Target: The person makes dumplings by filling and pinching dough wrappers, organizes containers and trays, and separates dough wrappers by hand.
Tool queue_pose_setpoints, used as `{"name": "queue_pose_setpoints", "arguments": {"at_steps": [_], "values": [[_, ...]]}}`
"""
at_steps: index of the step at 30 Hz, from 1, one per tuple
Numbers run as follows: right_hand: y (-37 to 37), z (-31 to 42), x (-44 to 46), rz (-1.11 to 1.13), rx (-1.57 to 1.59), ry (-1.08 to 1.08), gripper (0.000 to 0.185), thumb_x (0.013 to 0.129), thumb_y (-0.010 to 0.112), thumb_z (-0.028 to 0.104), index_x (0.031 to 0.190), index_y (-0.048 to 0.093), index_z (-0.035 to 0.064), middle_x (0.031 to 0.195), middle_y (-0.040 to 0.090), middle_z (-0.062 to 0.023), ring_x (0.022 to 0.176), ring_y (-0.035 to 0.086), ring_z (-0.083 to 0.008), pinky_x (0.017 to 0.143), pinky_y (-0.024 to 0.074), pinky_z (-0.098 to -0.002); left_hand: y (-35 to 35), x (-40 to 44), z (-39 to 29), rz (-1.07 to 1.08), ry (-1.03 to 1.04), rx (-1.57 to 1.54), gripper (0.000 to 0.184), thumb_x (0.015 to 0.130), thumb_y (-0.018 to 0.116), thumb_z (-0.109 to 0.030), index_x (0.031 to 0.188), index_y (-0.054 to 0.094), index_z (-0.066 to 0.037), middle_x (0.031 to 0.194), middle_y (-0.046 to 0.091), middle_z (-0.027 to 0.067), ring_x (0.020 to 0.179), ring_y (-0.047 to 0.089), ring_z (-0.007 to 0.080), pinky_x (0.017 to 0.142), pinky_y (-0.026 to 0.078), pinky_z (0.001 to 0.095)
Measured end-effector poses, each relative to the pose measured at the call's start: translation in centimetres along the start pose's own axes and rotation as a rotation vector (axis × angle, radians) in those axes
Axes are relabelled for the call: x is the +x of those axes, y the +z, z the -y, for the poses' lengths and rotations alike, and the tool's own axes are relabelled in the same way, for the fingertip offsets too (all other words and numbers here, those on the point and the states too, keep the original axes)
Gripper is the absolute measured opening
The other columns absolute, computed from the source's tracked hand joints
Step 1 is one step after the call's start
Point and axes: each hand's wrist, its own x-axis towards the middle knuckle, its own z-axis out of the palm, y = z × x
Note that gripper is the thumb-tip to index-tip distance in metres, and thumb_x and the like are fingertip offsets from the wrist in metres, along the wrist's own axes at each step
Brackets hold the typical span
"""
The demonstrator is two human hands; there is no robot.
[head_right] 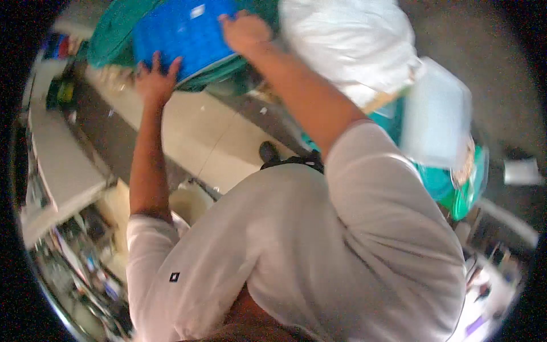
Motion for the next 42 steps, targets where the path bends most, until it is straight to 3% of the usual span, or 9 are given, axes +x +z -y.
{"name": "queue_pose_setpoints", "arguments": {"at_steps": [8,10,13,18,21,26,28,35,42], "values": [[-9.1,-2.2,-10.4,0.021,-0.048,-0.460,0.049,0.088,0.057,0.044,0.110,0.060,0.0004,0.103,0.062,-0.0219,0.095,0.061,-0.0374,0.082,0.0496,-0.0453,3.6,2.2,2.8,-0.081,0.221,0.215,0.096,0.078,0.038,-0.082,0.147,0.035,-0.015,0.149,0.030,0.0231,0.136,0.025,0.0473,0.111,0.023,0.0533],[-12.4,-4.8,-13.1,0.275,0.128,-0.574,0.039,0.087,0.062,0.037,0.101,0.062,0.0006,0.091,0.065,-0.0166,0.082,0.063,-0.0354,0.074,0.0505,-0.0409,1.5,1.2,1.3,-0.092,0.020,0.090,0.099,0.076,0.042,-0.081,0.147,0.033,-0.013,0.150,0.031,0.0190,0.139,0.022,0.0428,0.111,0.024,0.0531],[-18.6,-7.8,-17.5,0.201,0.264,-0.595,0.031,0.088,0.058,0.032,0.091,0.065,0.0029,0.080,0.065,-0.0187,0.075,0.064,-0.0380,0.071,0.0511,-0.0437,-1.3,-0.4,-0.6,-0.192,-0.040,0.024,0.095,0.076,0.051,-0.077,0.142,0.041,-0.010,0.147,0.036,0.0203,0.138,0.026,0.0406,0.110,0.027,0.0517],[-28.6,-21.7,-20.9,-0.417,0.029,-0.277,0.026,0.085,0.065,0.027,0.094,0.067,0.0026,0.088,0.066,-0.0173,0.077,0.066,-0.0302,0.069,0.0529,-0.0379,-2.0,0.1,-0.8,-0.525,0.183,-0.123,0.080,0.079,0.061,-0.063,0.123,0.058,0.004,0.129,0.053,0.0255,0.123,0.048,0.0396,0.101,0.039,0.0501],[-34.9,-30.8,-24.1,-0.486,-0.263,0.008,0.030,0.088,0.063,0.033,0.093,0.069,0.0036,0.092,0.066,-0.0195,0.084,0.064,-0.0371,0.074,0.0519,-0.0416,-6.0,-3.3,-8.1,-0.499,0.051,-0.609,0.061,0.084,0.066,-0.046,0.114,0.061,0.007,0.109,0.063,0.0225,0.098,0.060,0.0314,0.083,0.048,0.0432],[-40.9,-46.7,-28.2,-0.668,-0.711,0.158,0.039,0.085,0.062,0.039,0.107,0.067,0.0066,0.095,0.065,-0.0271,0.092,0.062,-0.0427,0.084,0.0498,-0.0473,-10.1,-14.6,-26.9,-0.215,0.450,-1.085,0.014,0.087,0.064,-0.011,0.097,0.067,-0.001,0.089,0.066,0.0067,0.077,0.059,0.0138,0.066,0.047,0.0260],[-42.1,-50.2,-29.3,-0.567,-0.689,0.392,0.035,0.085,0.062,0.035,0.106,0.068,0.0078,0.096,0.066,-0.0249,0.092,0.063,-0.0420,0.085,0.0494,-0.0477,-13.0,-20.5,-34.6,0.125,0.496,-1.086,0.016,0.088,0.063,-0.015,0.096,0.067,-0.001,0.082,0.065,0.0099,0.067,0.058,0.0163,0.062,0.047,0.0282],[-40.5,-52.9,-30.6,-0.579,-0.383,0.336,0.026,0.086,0.053,0.022,0.097,0.064,0.0022,0.091,0.065,-0.0253,0.086,0.063,-0.0419,0.080,0.0501,-0.0499,-11.7,-28.2,-49.9,0.421,0.495,-0.927,0.037,0.085,0.068,-0.033,0.089,0.063,0.003,0.071,0.063,0.0198,0.064,0.062,0.0314,0.062,0.048,0.0404],[-40.4,-53.2,-30.4,-0.620,-0.321,0.339,0.021,0.085,0.053,0.017,0.098,0.063,0.0028,0.092,0.065,-0.0237,0.087,0.064,-0.0409,0.079,0.0510,-0.0502,-12.9,-28.2,-52.8,0.288,0.471,-0.695,0.023,0.079,0.062,-0.017,0.081,0.059,0.006,0.072,0.063,0.0243,0.068,0.062,0.0403,0.065,0.049,0.0435]]}}
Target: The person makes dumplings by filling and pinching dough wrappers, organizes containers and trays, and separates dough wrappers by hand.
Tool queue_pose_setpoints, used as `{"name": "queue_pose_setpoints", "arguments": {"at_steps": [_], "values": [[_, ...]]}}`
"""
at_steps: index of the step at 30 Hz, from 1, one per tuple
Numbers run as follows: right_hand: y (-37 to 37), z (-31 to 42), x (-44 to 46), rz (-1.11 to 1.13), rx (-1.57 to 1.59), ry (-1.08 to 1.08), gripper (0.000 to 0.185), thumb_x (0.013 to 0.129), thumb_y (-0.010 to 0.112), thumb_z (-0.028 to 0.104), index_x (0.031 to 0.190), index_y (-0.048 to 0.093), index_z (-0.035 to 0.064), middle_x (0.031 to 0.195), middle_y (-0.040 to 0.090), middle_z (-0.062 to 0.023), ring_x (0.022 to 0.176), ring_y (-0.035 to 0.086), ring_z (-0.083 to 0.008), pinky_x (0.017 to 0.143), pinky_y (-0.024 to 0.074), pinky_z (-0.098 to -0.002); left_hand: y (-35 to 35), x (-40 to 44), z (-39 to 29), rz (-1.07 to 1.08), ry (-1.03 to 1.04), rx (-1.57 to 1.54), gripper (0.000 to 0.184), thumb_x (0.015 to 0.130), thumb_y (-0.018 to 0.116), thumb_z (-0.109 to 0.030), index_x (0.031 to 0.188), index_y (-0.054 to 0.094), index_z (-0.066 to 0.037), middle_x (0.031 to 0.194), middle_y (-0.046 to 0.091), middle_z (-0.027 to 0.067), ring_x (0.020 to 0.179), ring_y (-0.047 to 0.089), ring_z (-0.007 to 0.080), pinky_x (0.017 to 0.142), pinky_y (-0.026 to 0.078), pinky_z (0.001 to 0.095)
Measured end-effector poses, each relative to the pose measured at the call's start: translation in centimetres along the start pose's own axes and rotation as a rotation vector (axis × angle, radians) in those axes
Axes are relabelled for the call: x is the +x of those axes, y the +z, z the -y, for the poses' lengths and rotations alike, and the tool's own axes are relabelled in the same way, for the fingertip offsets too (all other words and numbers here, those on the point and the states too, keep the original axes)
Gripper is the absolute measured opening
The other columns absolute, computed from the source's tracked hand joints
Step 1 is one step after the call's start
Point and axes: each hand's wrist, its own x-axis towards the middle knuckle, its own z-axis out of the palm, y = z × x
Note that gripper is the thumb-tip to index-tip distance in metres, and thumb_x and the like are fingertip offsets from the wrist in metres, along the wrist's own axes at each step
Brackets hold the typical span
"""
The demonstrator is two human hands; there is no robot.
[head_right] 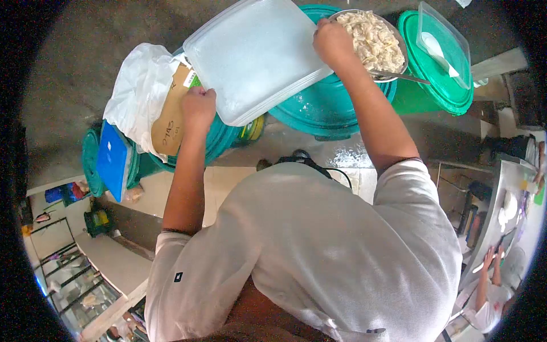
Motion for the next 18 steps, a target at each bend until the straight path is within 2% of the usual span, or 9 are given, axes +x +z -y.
{"name": "queue_pose_setpoints", "arguments": {"at_steps": [3,7,10,12,13,14,15,17,18], "values": [[0.1,0.0,-0.1,-0.022,-0.025,0.000,0.023,0.085,0.054,0.018,0.099,0.063,0.0027,0.095,0.064,-0.0238,0.088,0.064,-0.0406,0.079,0.0509,-0.0500,0.0,0.8,0.2,0.010,0.016,0.112,0.022,0.075,0.058,-0.015,0.079,0.059,0.006,0.074,0.063,0.0269,0.072,0.063,0.0427,0.069,0.049,0.0456],[0.3,-0.3,-0.9,-0.059,-0.028,-0.068,0.023,0.085,0.055,0.018,0.099,0.063,0.0023,0.096,0.063,-0.0240,0.092,0.063,-0.0406,0.079,0.0506,-0.0499,-0.6,1.8,-0.2,0.008,-0.066,0.034,0.025,0.074,0.058,-0.016,0.077,0.059,0.009,0.076,0.062,0.0296,0.076,0.062,0.0446,0.072,0.049,0.0478],[-0.4,1.4,-1.6,0.003,0.004,0.031,0.022,0.083,0.058,0.019,0.097,0.063,0.0023,0.098,0.063,-0.0232,0.093,0.061,-0.0398,0.080,0.0498,-0.0485,-1.8,2.2,-0.2,-0.011,0.013,0.027,0.028,0.074,0.058,-0.017,0.076,0.058,0.011,0.073,0.063,0.0273,0.072,0.063,0.0422,0.071,0.049,0.0464],[-1.4,3.0,-2.3,-0.146,-0.194,-0.134,0.022,0.084,0.058,0.020,0.096,0.064,0.0027,0.099,0.062,-0.0228,0.095,0.059,-0.0384,0.082,0.0486,-0.0467,-2.4,2.4,0.1,0.163,-0.148,-0.213,0.029,0.075,0.057,-0.019,0.076,0.059,0.010,0.068,0.063,0.0199,0.062,0.061,0.0344,0.059,0.048,0.0433],[-1.3,4.1,-2.7,-0.205,-0.105,-0.256,0.029,0.084,0.062,0.029,0.097,0.065,0.0032,0.099,0.061,-0.0222,0.094,0.058,-0.0378,0.083,0.0477,-0.0464,-2.0,3.1,1.4,0.235,-0.223,-0.277,0.030,0.078,0.058,-0.022,0.079,0.061,0.008,0.066,0.060,0.0130,0.055,0.058,0.0229,0.046,0.043,0.0384],[-0.8,5.7,-3.8,-0.160,0.037,-0.352,0.034,0.084,0.063,0.034,0.098,0.065,0.0030,0.097,0.061,-0.0216,0.094,0.058,-0.0380,0.083,0.0477,-0.0470,-1.6,3.3,2.6,0.230,-0.242,-0.279,0.030,0.078,0.058,-0.022,0.079,0.061,0.008,0.066,0.060,0.0130,0.055,0.058,0.0229,0.046,0.043,0.0384],[-0.5,7.9,-5.0,-0.119,0.180,-0.446,0.039,0.083,0.064,0.038,0.099,0.065,0.0028,0.095,0.061,-0.0211,0.095,0.057,-0.0382,0.083,0.0477,-0.0475,-1.4,3.6,3.3,0.297,-0.246,-0.320,0.027,0.079,0.060,-0.021,0.082,0.061,0.005,0.065,0.058,0.0091,0.056,0.056,0.0188,0.048,0.044,0.0344],[-1.4,12.4,-8.6,0.238,0.384,-0.620,0.041,0.080,0.070,0.033,0.103,0.065,-0.0003,0.095,0.062,-0.0182,0.093,0.059,-0.0381,0.081,0.0487,-0.0447,-1.9,3.2,3.2,0.381,-0.243,-0.374,0.019,0.083,0.060,-0.017,0.086,0.063,0.002,0.065,0.055,0.0026,0.056,0.054,0.0131,0.050,0.046,0.0292],[-1.9,14.4,-10.1,0.334,0.337,-0.715,0.042,0.080,0.070,0.035,0.102,0.065,-0.0015,0.095,0.062,-0.0178,0.091,0.060,-0.0379,0.079,0.0498,-0.0446,-1.8,2.4,3.2,0.361,-0.257,-0.377,0.019,0.083,0.060,-0.017,0.086,0.063,0.002,0.065,0.055,0.0026,0.056,0.054,0.0131,0.050,0.046,0.0292]]}}
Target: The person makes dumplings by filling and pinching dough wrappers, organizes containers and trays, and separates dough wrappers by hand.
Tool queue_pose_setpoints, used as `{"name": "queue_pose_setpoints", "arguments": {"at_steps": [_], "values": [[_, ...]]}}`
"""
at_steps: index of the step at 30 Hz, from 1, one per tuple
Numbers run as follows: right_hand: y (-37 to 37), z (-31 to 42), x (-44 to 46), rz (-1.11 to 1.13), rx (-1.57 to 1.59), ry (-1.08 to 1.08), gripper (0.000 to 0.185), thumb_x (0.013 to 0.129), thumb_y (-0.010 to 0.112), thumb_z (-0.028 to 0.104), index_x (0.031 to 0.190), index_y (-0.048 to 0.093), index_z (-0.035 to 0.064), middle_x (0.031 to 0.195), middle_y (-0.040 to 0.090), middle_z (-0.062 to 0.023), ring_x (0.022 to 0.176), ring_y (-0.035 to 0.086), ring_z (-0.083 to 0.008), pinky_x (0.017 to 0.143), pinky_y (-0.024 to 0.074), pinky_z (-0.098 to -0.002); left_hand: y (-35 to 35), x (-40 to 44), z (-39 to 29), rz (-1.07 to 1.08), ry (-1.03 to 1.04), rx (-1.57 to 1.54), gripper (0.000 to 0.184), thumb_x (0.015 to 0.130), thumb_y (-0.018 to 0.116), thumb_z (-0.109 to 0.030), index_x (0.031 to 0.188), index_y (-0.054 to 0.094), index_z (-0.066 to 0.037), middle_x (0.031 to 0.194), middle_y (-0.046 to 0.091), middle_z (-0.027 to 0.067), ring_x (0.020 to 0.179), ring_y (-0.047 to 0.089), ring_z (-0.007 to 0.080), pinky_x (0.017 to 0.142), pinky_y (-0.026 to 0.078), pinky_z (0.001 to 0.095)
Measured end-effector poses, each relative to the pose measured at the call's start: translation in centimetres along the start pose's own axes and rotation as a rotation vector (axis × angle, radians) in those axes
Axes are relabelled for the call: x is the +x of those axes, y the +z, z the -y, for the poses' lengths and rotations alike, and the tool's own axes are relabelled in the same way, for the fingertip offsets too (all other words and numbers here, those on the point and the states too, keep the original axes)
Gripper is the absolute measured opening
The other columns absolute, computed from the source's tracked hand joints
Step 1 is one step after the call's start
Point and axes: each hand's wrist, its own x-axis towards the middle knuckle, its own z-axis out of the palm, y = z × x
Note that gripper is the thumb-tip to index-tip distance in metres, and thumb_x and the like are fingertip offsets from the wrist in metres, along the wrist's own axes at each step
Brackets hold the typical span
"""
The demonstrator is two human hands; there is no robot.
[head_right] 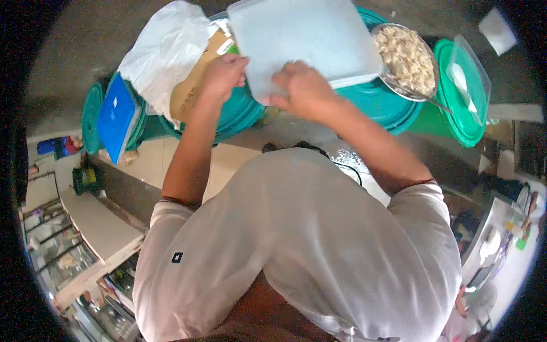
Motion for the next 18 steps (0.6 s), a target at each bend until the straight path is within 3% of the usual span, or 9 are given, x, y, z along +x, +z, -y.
{"name": "queue_pose_setpoints", "arguments": {"at_steps": [2,3,5,6,8,11,18], "values": [[2.2,1.8,0.6,0.068,-0.072,-0.082,0.035,0.080,0.070,0.033,0.094,0.066,0.0011,0.090,0.062,-0.0157,0.087,0.060,-0.0346,0.074,0.0509,-0.0431,0.5,-1.5,1.0,0.000,0.079,-0.287,0.021,0.086,0.058,-0.015,0.096,0.062,0.004,0.078,0.061,0.0060,0.065,0.058,0.0139,0.057,0.048,0.0281],[2.9,2.4,0.9,0.112,-0.138,-0.057,0.030,0.079,0.070,0.031,0.089,0.065,0.0028,0.087,0.061,-0.0141,0.084,0.060,-0.0327,0.072,0.0508,-0.0425,0.5,-2.4,1.9,-0.023,0.075,-0.294,0.021,0.086,0.058,-0.015,0.096,0.062,0.004,0.078,0.061,0.0060,0.065,0.058,0.0139,0.057,0.048,0.0281],[3.6,2.8,1.4,0.159,-0.207,-0.050,0.021,0.079,0.068,0.026,0.077,0.062,0.0065,0.079,0.058,-0.0101,0.080,0.060,-0.0283,0.068,0.0503,-0.0405,0.9,-4.3,4.2,0.074,0.139,-0.339,0.040,0.088,0.057,-0.013,0.122,0.053,0.006,0.106,0.063,0.0126,0.081,0.062,0.0146,0.070,0.051,0.0287],[3.6,2.5,1.7,0.159,-0.207,-0.063,0.021,0.079,0.068,0.026,0.077,0.062,0.0065,0.079,0.058,-0.0101,0.080,0.060,-0.0283,0.068,0.0503,-0.0405,1.4,-5.0,5.4,0.062,0.140,-0.342,0.040,0.088,0.057,-0.013,0.122,0.053,0.006,0.106,0.063,0.0126,0.081,0.062,0.0146,0.070,0.051,0.0287],[3.4,2.0,1.9,0.314,-0.172,-0.053,0.024,0.082,0.063,0.030,0.081,0.066,0.0062,0.087,0.063,-0.0101,0.091,0.062,-0.0301,0.073,0.0529,-0.0429,2.5,-6.5,7.4,0.186,0.374,-0.227,0.060,0.088,0.057,-0.011,0.142,0.034,0.003,0.134,0.050,0.0177,0.098,0.062,0.0159,0.086,0.050,0.0312],[3.5,2.0,2.2,0.305,-0.144,-0.071,0.023,0.084,0.060,0.028,0.081,0.066,0.0060,0.087,0.063,-0.0101,0.089,0.061,-0.0302,0.074,0.0528,-0.0423,2.7,-8.5,5.4,0.142,0.341,-0.146,0.067,0.089,0.056,-0.009,0.146,0.025,0.002,0.142,0.043,0.0196,0.107,0.061,0.0217,0.094,0.046,0.0335],[3.3,2.2,3.3,0.307,-0.140,-0.098,0.021,0.085,0.058,0.024,0.081,0.066,0.0045,0.087,0.063,-0.0113,0.088,0.061,-0.0307,0.075,0.0518,-0.0423,3.9,-7.4,6.8,-0.010,0.446,-0.037,0.065,0.089,0.057,-0.011,0.145,0.027,0.003,0.139,0.045,0.0262,0.122,0.053,0.0278,0.100,0.041,0.0320]]}}
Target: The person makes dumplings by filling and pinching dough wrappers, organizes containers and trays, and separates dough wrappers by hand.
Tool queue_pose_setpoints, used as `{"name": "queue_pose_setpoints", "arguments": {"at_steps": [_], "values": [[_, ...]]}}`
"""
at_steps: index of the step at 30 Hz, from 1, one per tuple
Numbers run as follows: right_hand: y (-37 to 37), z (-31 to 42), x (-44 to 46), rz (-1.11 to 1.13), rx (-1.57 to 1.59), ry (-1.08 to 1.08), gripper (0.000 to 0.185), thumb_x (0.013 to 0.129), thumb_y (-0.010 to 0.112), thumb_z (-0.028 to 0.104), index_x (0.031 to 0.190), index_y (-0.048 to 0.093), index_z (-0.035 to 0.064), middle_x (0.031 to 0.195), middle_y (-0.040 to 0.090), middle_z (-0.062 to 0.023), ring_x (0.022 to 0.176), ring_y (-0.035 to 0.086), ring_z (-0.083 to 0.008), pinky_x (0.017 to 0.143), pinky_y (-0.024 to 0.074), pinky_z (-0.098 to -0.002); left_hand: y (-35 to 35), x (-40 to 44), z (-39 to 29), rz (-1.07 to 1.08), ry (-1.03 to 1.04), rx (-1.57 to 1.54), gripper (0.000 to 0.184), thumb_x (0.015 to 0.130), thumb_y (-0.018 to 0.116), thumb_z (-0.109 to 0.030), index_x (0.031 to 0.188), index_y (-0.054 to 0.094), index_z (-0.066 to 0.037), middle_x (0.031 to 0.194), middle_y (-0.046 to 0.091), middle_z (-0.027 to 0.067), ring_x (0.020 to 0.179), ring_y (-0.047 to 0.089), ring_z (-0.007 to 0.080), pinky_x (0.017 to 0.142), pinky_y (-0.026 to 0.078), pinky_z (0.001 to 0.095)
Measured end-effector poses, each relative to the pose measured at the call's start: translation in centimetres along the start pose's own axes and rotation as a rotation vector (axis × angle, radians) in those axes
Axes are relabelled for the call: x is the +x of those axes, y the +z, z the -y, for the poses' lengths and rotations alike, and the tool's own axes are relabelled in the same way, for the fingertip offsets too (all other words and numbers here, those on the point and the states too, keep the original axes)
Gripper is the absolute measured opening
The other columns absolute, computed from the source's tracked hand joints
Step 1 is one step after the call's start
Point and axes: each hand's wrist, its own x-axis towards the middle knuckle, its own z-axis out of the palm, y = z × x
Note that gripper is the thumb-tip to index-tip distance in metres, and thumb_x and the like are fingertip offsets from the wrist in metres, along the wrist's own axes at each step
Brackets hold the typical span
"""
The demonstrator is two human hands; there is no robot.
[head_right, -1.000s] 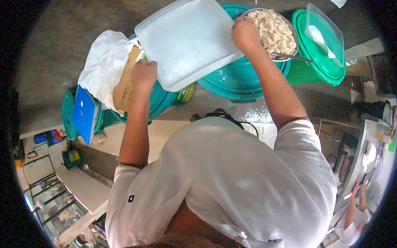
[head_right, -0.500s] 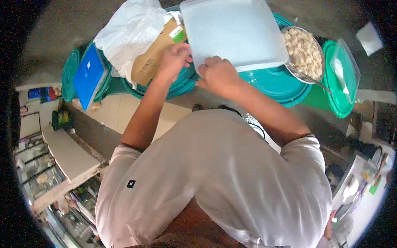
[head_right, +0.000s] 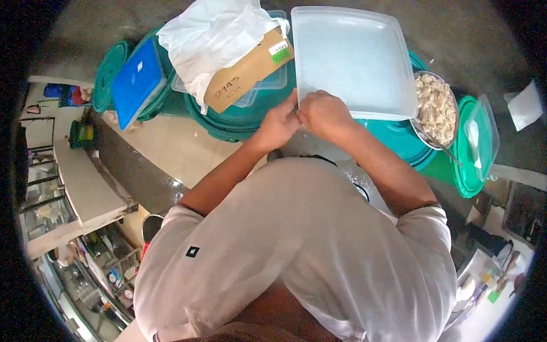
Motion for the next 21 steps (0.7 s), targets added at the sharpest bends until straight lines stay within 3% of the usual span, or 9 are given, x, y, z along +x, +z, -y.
{"name": "queue_pose_setpoints", "arguments": {"at_steps": [2,6,9,11,12,14,15,17,21], "values": [[-0.2,0.2,0.0,0.015,0.013,0.035,0.022,0.085,0.058,0.023,0.081,0.066,0.0037,0.087,0.063,-0.0120,0.088,0.061,-0.0311,0.075,0.0515,-0.0425,-0.5,0.0,-0.5,0.060,-0.093,-0.102,0.064,0.088,0.058,-0.012,0.144,0.029,0.004,0.136,0.047,0.0272,0.123,0.052,0.0248,0.100,0.040,0.0304],[-0.5,0.2,-0.1,-0.009,0.069,0.023,0.022,0.085,0.058,0.023,0.082,0.065,0.0032,0.086,0.063,-0.0126,0.087,0.061,-0.0320,0.075,0.0511,-0.0435,-1.4,0.2,-0.4,0.127,-0.074,-0.145,0.064,0.088,0.058,-0.012,0.143,0.030,0.004,0.136,0.048,0.0253,0.122,0.053,0.0222,0.099,0.041,0.0295],[-0.5,0.2,0.0,0.007,0.083,0.024,0.022,0.085,0.059,0.023,0.082,0.065,0.0029,0.085,0.063,-0.0132,0.086,0.061,-0.0325,0.074,0.0505,-0.0444,-0.9,0.1,0.0,0.080,0.003,-0.091,0.063,0.089,0.056,-0.012,0.144,0.030,0.003,0.133,0.052,0.0225,0.110,0.059,0.0189,0.095,0.043,0.0285],[-0.2,-0.1,0.1,0.028,0.065,0.009,0.022,0.084,0.060,0.023,0.081,0.065,0.0026,0.085,0.063,-0.0139,0.085,0.060,-0.0328,0.074,0.0503,-0.0445,-0.9,-0.2,-1.3,0.120,-0.215,-0.153,0.060,0.090,0.052,-0.010,0.144,0.030,0.001,0.131,0.055,0.0175,0.098,0.060,0.0142,0.088,0.048,0.0276],[-0.1,-0.1,0.1,0.025,0.065,0.004,0.022,0.084,0.060,0.023,0.081,0.065,0.0026,0.085,0.063,-0.0139,0.085,0.060,-0.0328,0.074,0.0503,-0.0445,-0.6,-0.1,-0.6,0.116,-0.215,-0.151,0.060,0.090,0.052,-0.010,0.144,0.030,0.001,0.131,0.055,0.0175,0.098,0.060,0.0142,0.088,0.048,0.0276],[0.2,-0.1,-0.1,-0.012,0.063,-0.004,0.021,0.084,0.060,0.023,0.079,0.064,0.0028,0.084,0.062,-0.0147,0.084,0.060,-0.0331,0.073,0.0503,-0.0445,0.3,0.1,1.5,0.096,-0.204,-0.382,0.050,0.089,0.055,-0.006,0.136,0.042,0.007,0.144,0.042,0.0178,0.089,0.060,0.0096,0.077,0.052,0.0242],[0.3,-0.1,-0.2,-0.014,0.062,-0.008,0.021,0.084,0.060,0.023,0.079,0.064,0.0028,0.084,0.062,-0.0147,0.084,0.060,-0.0331,0.073,0.0503,-0.0445,0.0,0.2,1.0,0.092,-0.202,-0.381,0.050,0.089,0.055,-0.006,0.136,0.042,0.007,0.144,0.042,0.0178,0.089,0.060,0.0096,0.077,0.052,0.0242],[0.5,-0.1,-0.3,-0.063,0.064,-0.009,0.020,0.083,0.061,0.021,0.075,0.063,0.0030,0.083,0.062,-0.0148,0.084,0.060,-0.0331,0.073,0.0503,-0.0445,-0.6,0.2,0.0,0.146,-0.276,-0.347,0.054,0.090,0.053,-0.007,0.140,0.037,0.004,0.133,0.054,0.0123,0.079,0.058,0.0069,0.073,0.053,0.0237],[-0.1,0.3,0.0,-0.099,0.075,-0.005,0.020,0.082,0.060,0.020,0.073,0.062,0.0029,0.081,0.062,-0.0154,0.082,0.060,-0.0335,0.072,0.0499,-0.0449,0.1,0.3,0.6,0.078,-0.274,-0.469,0.058,0.090,0.052,-0.007,0.144,0.031,0.001,0.122,0.058,0.0083,0.081,0.060,0.0085,0.071,0.054,0.0253]]}}
